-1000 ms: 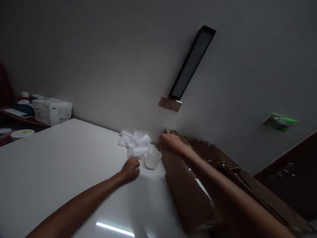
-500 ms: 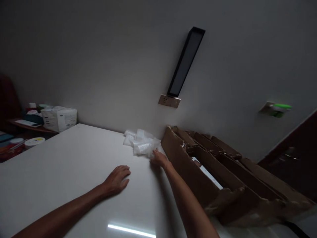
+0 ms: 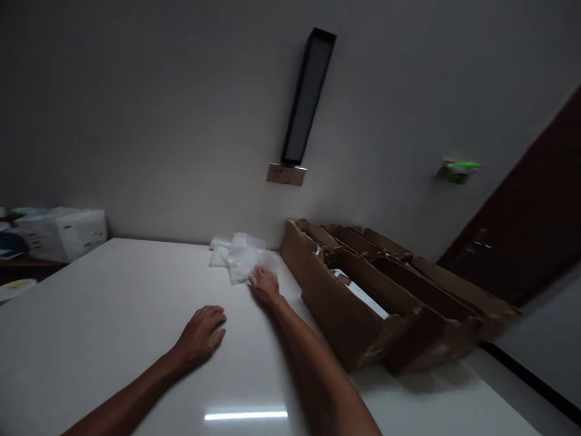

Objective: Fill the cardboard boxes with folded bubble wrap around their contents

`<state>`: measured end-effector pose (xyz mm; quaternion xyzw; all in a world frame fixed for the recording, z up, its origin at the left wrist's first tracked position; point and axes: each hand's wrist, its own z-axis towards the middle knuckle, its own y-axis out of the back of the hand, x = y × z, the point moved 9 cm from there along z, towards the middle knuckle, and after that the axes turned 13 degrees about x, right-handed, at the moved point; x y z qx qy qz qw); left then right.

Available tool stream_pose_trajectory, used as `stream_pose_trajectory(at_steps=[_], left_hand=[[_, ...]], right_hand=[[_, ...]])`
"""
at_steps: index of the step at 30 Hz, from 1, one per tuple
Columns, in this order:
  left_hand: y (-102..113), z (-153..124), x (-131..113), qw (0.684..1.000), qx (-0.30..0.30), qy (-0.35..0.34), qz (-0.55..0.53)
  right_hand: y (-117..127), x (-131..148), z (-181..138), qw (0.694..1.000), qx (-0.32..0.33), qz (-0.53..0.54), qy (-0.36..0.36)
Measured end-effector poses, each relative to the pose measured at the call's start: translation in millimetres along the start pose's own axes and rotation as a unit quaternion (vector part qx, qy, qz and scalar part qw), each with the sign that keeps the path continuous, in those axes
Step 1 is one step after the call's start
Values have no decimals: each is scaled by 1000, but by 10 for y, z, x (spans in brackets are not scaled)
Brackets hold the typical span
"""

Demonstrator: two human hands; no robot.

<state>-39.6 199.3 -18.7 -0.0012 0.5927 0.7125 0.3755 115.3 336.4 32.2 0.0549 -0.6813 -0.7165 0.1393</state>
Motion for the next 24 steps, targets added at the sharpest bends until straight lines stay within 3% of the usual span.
stream_pose_trajectory(at_steps=[5,7,10,13,15,17,20,22,24], left_hand=[[-31,-12,99,1000,-22,-16,-2],[-50,-14,121,999,-25,-19,-4],[-61,-16,122,999,-25,-17,-18],[-37,-20,91,999,-24,-11,-34],[-6,-26,64,999,-22,-5,-37],[27,-32,43,999,-20,5,-40],[63,-48,18,998,-21,26,-51],[81,-87,-1,997,-28,47,-63],[96,-175,-33,994,-37,68,-80]], right_hand=[[-122,56,144,999,-23,18,-28],[-119,57,-45,998,-40,16,-36],[-11,124,-582,998,-61,-1,-10],[373,156,-1252,995,-89,-26,38],[871,74,-1690,982,-167,-80,45],[1372,-154,-2005,962,-228,-152,-10],[1714,-668,-2113,962,-143,-196,-122],[1732,-852,-2128,969,-84,-194,-126],[1697,-859,-2178,976,-74,-184,-91]])
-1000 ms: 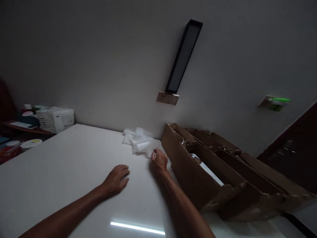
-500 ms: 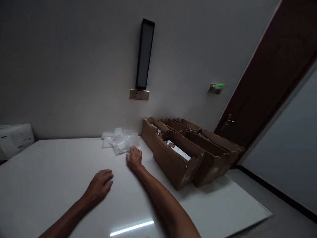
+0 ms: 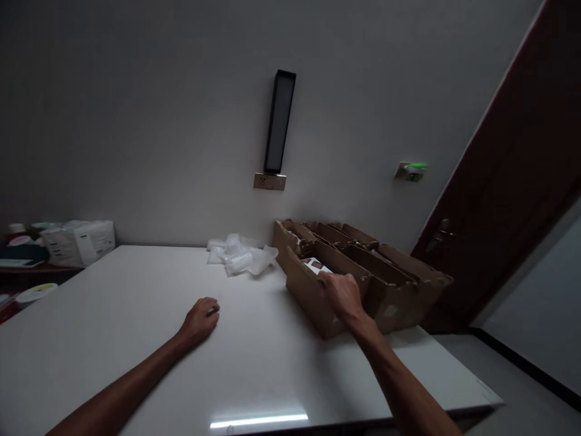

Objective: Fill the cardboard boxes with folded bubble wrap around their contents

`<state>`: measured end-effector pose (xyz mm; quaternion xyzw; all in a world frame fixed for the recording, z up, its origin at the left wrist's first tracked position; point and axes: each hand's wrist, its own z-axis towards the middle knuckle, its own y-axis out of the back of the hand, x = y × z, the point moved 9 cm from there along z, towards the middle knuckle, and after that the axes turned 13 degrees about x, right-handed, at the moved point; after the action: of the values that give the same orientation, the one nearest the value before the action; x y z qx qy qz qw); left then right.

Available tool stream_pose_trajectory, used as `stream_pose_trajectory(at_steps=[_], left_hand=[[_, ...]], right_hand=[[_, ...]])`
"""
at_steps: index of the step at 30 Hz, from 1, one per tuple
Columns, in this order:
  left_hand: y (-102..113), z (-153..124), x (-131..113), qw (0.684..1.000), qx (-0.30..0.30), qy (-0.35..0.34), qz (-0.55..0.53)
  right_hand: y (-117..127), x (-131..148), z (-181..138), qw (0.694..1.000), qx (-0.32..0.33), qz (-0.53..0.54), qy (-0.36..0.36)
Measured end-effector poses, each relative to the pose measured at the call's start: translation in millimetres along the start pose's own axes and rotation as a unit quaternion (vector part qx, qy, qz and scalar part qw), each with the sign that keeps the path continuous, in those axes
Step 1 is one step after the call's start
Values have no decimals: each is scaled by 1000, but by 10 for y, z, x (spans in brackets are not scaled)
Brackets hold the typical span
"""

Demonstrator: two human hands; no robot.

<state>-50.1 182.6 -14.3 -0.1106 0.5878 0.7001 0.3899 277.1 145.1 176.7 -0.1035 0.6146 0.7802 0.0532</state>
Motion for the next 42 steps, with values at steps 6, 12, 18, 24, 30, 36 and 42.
stream_pose_trajectory(at_steps=[6,12,18,24,30,36,42], left_hand=[[115,-673,-113,997,20,34,-70],[385,-1519,-111,979,13,112,-173],[437,-1857,-151,972,10,174,-160],[309,-1555,-236,979,17,127,-156],[502,-1514,32,964,-106,164,-178],[671,-1604,82,947,-164,228,-157],[442,-1560,98,947,-119,250,-163]], right_hand=[[158,561,-585,969,-96,91,209],[576,1063,-1248,883,-226,199,361],[-16,655,-1292,881,-218,355,222],[-1254,1022,-1093,845,71,509,149],[-1202,1676,-929,827,87,522,193],[-1107,1787,-808,831,93,484,257],[-1211,1534,-850,845,85,478,225]])
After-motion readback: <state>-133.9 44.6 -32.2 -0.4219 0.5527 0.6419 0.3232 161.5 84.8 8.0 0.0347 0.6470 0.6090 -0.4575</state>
